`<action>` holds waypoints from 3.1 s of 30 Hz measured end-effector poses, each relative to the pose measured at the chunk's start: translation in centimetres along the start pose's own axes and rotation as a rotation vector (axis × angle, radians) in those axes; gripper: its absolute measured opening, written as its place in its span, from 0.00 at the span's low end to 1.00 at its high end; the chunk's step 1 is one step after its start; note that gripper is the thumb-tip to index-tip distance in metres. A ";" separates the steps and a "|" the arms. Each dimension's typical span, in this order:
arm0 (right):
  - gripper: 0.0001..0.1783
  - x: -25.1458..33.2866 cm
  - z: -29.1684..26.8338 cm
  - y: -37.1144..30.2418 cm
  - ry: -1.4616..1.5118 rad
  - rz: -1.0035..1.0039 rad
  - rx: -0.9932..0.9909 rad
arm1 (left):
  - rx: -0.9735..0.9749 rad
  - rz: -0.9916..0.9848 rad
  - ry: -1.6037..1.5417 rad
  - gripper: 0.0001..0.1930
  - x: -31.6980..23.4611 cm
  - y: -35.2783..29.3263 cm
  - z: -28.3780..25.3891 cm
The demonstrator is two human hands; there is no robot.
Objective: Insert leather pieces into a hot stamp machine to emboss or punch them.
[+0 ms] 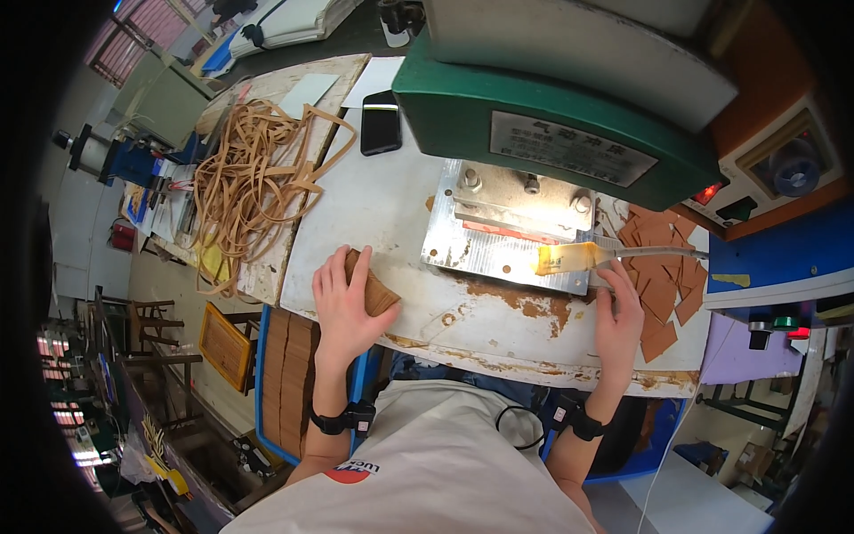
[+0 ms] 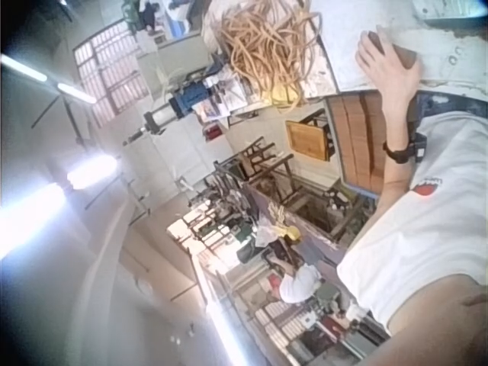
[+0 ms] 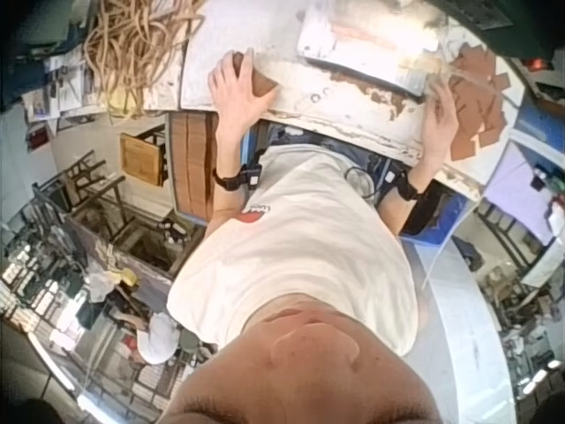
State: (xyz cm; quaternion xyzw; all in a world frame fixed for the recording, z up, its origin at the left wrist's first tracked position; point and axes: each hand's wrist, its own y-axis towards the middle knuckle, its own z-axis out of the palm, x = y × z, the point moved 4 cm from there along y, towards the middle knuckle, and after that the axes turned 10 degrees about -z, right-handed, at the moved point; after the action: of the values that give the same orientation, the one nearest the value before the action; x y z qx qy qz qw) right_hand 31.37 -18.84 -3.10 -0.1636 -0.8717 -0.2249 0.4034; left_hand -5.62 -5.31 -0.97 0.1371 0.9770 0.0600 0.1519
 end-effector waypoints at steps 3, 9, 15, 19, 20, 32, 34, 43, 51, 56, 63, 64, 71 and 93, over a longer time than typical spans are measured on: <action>0.13 -1.9 -0.1 -0.2 0.109 0.004 -0.076 | 0.018 0.001 -0.044 0.44 0.4 0.0 0.1; 0.11 -2.5 -0.1 -0.4 0.169 -0.013 -0.138 | 0.070 0.074 -0.181 0.43 1.6 0.4 -0.8; 0.11 -1.8 0.0 -0.5 0.106 -0.095 -0.151 | 0.025 0.105 -0.092 0.44 1.5 1.9 -5.8; 0.10 -1.6 0.2 -0.3 0.130 -0.086 -0.165 | 0.195 -0.002 -0.054 0.45 2.3 3.0 -2.9; 0.10 -1.7 0.3 -0.1 0.136 -0.092 -0.162 | 0.104 0.046 0.110 0.46 2.7 2.9 -0.4; 0.09 -2.3 0.2 -0.3 0.086 -0.087 -0.184 | 0.023 -0.003 0.088 0.45 2.4 3.1 0.9; 0.09 -2.2 0.2 -0.4 0.084 -0.105 -0.186 | 0.013 -0.013 0.087 0.44 2.4 3.1 0.8; 0.09 -2.0 0.3 -0.3 0.087 -0.094 -0.203 | -0.013 -0.021 0.064 0.44 2.1 3.0 0.7; 0.09 -1.5 0.3 -0.3 0.039 -0.088 -0.205 | -0.023 -0.041 0.066 0.45 2.2 3.1 0.9; 0.08 -1.0 0.5 -0.1 -0.010 -0.099 -0.215 | -0.021 -0.040 0.060 0.46 2.3 3.2 0.7; 0.08 -1.9 0.5 -0.1 0.043 -0.055 -0.210 | -0.004 -0.056 0.046 0.50 2.3 3.3 0.6; 0.08 -2.1 0.5 -0.1 0.060 -0.049 -0.243 | -0.019 -0.046 0.043 0.49 2.2 3.4 0.6; 0.09 -3.0 0.7 -0.2 0.052 -0.079 -0.270 | -0.005 -0.055 0.051 0.50 2.2 3.3 0.6; 0.08 -3.1 0.7 -0.3 0.050 -0.054 -0.274 | -0.040 -0.047 0.017 0.48 2.3 3.2 0.6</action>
State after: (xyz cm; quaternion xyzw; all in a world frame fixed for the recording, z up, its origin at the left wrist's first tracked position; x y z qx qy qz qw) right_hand 32.70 -19.03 -5.94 -0.1878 -0.8267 -0.3565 0.3927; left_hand -6.74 -1.52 -1.71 0.1106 0.9798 0.0771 0.1477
